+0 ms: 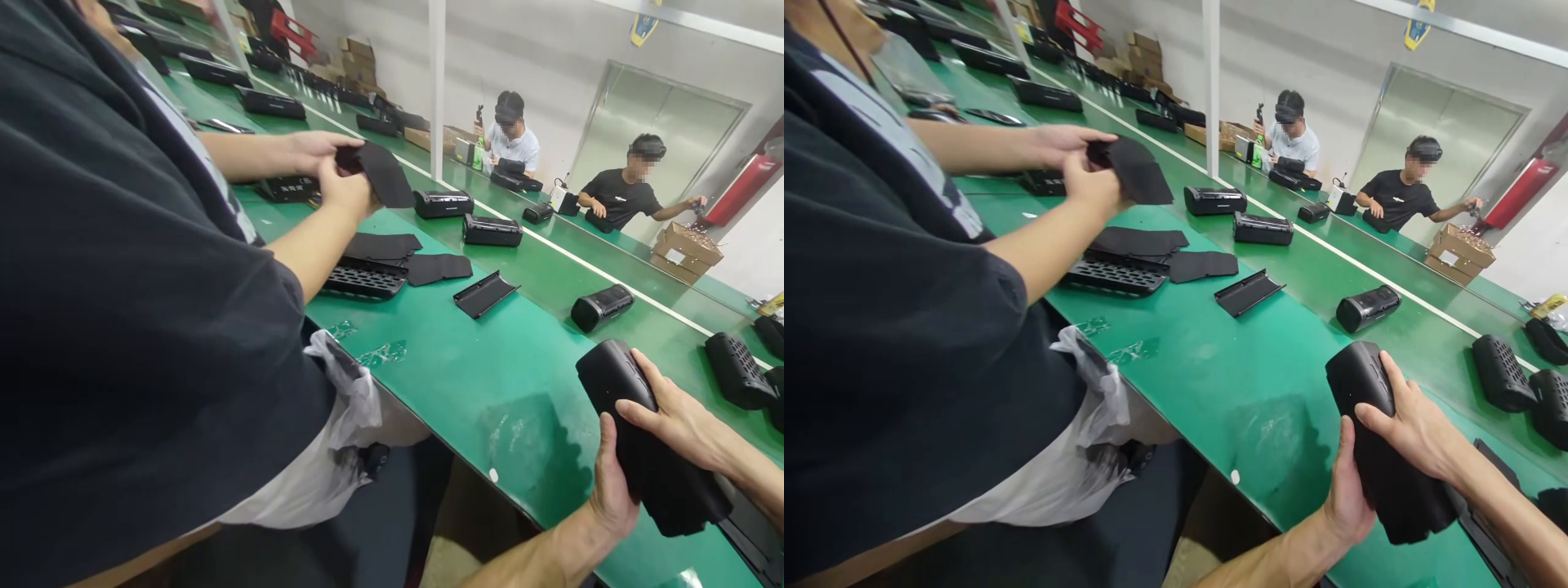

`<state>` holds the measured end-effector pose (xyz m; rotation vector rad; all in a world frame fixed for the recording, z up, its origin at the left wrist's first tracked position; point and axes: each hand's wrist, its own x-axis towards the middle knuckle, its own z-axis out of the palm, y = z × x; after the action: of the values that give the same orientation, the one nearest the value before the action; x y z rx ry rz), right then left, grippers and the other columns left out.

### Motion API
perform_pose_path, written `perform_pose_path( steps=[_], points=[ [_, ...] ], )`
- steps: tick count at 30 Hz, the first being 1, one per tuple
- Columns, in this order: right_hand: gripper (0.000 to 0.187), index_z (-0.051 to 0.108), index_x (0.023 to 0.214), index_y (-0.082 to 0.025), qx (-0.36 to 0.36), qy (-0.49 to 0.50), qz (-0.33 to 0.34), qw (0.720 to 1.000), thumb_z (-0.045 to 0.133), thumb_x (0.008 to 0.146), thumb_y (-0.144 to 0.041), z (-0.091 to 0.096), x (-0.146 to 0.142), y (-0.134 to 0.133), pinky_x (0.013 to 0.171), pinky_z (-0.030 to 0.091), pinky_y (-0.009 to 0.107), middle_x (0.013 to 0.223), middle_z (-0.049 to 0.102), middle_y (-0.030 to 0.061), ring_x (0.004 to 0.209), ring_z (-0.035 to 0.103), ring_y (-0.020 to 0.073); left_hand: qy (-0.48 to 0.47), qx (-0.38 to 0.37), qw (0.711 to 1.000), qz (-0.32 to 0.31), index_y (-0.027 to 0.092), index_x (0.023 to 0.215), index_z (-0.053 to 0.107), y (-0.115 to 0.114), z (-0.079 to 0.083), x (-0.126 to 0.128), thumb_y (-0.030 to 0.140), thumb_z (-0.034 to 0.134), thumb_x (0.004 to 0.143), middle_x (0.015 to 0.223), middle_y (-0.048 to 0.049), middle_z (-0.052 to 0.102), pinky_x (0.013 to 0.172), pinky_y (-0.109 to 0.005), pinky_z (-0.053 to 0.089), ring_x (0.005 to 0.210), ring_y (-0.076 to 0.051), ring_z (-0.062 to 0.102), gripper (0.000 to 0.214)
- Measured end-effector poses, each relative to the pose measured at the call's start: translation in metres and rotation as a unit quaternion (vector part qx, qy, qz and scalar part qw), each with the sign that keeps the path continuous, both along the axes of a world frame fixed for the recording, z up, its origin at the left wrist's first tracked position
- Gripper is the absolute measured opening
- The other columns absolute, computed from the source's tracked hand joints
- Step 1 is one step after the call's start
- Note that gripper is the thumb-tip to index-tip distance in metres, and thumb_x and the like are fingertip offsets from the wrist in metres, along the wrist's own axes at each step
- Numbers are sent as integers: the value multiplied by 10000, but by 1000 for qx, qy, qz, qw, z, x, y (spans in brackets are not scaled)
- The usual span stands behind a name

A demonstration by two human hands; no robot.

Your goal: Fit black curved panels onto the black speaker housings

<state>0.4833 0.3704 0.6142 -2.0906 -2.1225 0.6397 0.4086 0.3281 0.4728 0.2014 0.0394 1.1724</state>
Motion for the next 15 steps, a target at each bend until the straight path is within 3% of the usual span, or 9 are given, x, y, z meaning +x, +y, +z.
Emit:
perform_pose_path(
  steps=[5, 8, 11, 13, 15],
  points=[
    [1069, 229, 1753, -200, -20, 34, -2, 999, 534, 926, -804, 13, 7, 14, 1216, 418, 591, 1596, 547, 217, 1425, 578, 435, 5, -26, 999, -17, 134, 1548, 613, 1, 11, 1, 835, 621, 897, 1523, -156, 673, 1339, -546, 298, 1550, -405, 480, 957],
    [1032, 313, 1724, -217, 52, 83, 40, 994, 539, 924, -830, 14, 29, -2, 1258, 379, 624, 1684, 461, 184, 1527, 469, 437, 8, -47, 999, -4, 144, 1443, 704, 11, 28, -9, 813, 701, 853, 1450, -156, 725, 1314, -554, 348, 1507, -416, 532, 892],
    [1058, 242, 1733, -348, 247, 108, 56, 961, 709, 883, -769, -15, 45, -41, 1204, 427, 692, 1758, 320, 126, 1574, 382, 466, 37, -70, 995, 64, 165, 1331, 751, 24, 41, -19, 768, 831, 760, 1419, -151, 743, 1282, -553, 400, 1483, -426, 553, 834],
    [1144, 176, 1739, -343, 347, 100, 33, 932, 809, 850, -688, -47, 43, -63, 1153, 443, 744, 1736, 307, 171, 1544, 395, 510, 54, -69, 992, 87, 178, 1293, 747, 28, 44, -21, 753, 873, 719, 1445, -153, 725, 1253, -561, 434, 1477, -431, 555, 823],
    [1069, 261, 1692, -317, 452, 114, 10, 885, 855, 847, -593, -74, 34, -73, 1133, 435, 754, 1655, 385, 199, 1492, 443, 512, 67, -50, 992, 92, 182, 1283, 739, 28, 44, -19, 761, 866, 720, 1495, -160, 688, 1238, -569, 448, 1478, -435, 549, 817]
  ],
)
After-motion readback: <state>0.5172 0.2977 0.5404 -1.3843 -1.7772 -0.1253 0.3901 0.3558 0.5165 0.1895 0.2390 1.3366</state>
